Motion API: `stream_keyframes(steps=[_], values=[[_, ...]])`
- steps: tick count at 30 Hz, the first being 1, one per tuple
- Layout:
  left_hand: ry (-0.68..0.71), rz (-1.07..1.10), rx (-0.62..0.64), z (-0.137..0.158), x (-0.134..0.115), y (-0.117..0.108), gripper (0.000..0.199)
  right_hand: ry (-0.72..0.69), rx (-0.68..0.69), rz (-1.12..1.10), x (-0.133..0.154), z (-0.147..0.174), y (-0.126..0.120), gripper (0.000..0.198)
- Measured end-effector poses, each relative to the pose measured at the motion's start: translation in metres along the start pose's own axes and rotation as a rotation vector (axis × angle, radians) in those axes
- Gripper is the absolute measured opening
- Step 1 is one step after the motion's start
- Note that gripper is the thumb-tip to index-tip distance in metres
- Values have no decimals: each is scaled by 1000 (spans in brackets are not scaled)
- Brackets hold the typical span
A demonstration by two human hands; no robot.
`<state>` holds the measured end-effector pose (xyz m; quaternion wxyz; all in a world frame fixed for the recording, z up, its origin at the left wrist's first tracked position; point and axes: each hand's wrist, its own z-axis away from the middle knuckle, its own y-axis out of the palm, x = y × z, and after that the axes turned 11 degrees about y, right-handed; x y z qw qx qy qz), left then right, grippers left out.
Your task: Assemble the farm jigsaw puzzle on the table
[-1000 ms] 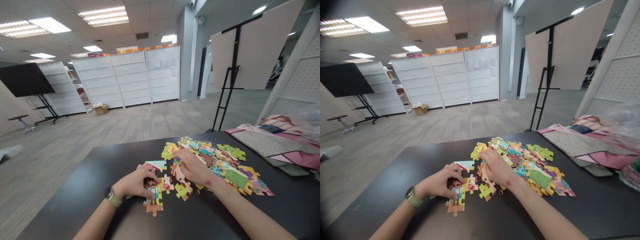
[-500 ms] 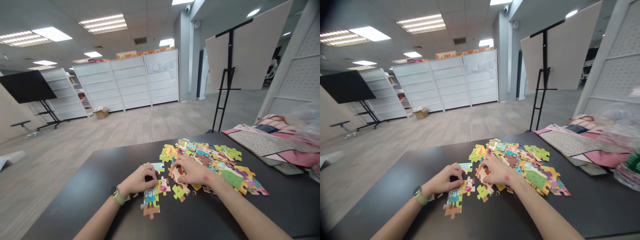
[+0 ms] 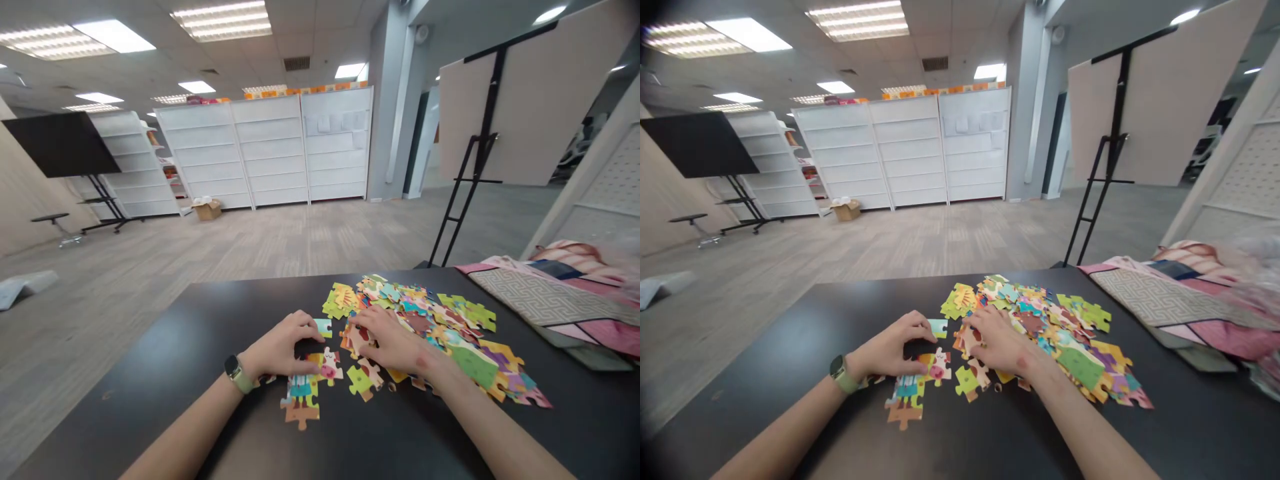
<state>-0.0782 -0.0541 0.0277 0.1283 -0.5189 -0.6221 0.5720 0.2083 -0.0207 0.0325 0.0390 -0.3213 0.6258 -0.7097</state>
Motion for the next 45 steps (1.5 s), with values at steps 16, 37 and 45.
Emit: stream_keyframes(steps=[16,37,45], values=[[-69,2,6,8,17,-9,49,-93,168,-74,8,18,-8,26],[-36,-22,31,3,19,-1,37,-133,174,-99,62,32,5,28],[-38,-17,30,2,18,-1,35,-206,147,-125,68,20,26,37]])
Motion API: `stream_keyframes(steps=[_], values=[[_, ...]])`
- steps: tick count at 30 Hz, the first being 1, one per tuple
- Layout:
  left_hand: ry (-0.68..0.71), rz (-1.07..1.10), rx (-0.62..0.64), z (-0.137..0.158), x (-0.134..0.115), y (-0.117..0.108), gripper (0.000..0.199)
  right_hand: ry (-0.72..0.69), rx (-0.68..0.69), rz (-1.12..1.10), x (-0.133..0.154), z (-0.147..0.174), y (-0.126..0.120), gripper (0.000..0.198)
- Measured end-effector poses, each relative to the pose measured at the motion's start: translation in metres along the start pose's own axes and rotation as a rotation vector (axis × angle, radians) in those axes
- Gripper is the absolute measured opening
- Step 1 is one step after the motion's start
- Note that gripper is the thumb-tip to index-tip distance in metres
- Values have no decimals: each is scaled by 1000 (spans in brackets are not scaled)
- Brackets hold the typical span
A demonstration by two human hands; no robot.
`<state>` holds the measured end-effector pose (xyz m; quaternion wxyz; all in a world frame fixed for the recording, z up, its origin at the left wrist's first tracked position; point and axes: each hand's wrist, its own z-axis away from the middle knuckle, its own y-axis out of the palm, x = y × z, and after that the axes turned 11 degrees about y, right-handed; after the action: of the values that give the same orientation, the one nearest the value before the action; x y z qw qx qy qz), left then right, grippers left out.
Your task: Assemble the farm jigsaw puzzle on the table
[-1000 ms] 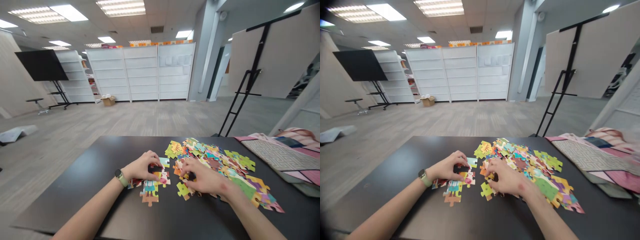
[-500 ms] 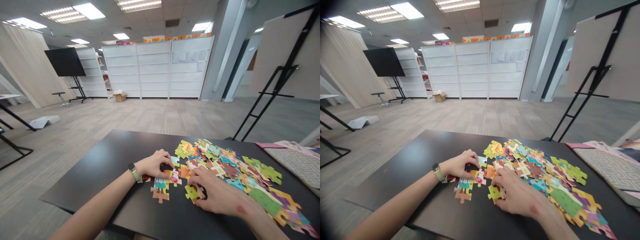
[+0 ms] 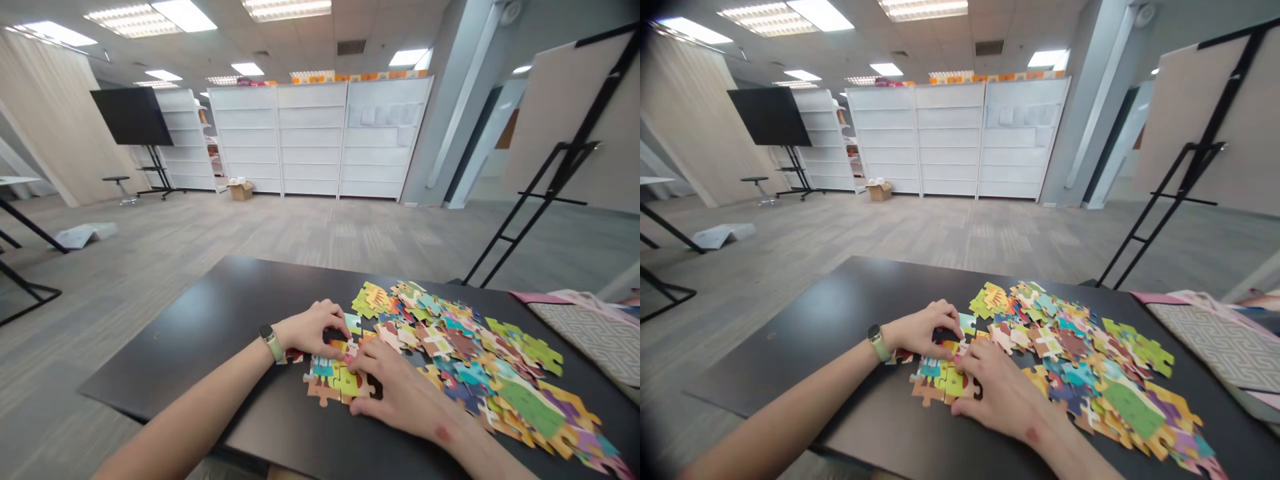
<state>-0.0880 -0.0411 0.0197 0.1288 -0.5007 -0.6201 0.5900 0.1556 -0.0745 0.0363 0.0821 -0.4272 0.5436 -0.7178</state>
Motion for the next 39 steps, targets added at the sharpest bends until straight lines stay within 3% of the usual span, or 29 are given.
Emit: stream_keyframes(steps=[10,14,22,29,39], values=[[-2,-23,8,0,-5,0,35,-86,-46,48,2,5,-2,17],[-4,-85,13,0,-13,1,49,-123,-39,98,6,9,-8,7],[-51,-55,37,-1,-15,3,56,-37,-147,72,-16,14,-28,14],[-69,-24,53,-2,-15,2,54,-28,24,49,-17,11,-20,18],[-83,-18,68,-2,-15,3,53,-17,31,38,-19,12,-22,19]])
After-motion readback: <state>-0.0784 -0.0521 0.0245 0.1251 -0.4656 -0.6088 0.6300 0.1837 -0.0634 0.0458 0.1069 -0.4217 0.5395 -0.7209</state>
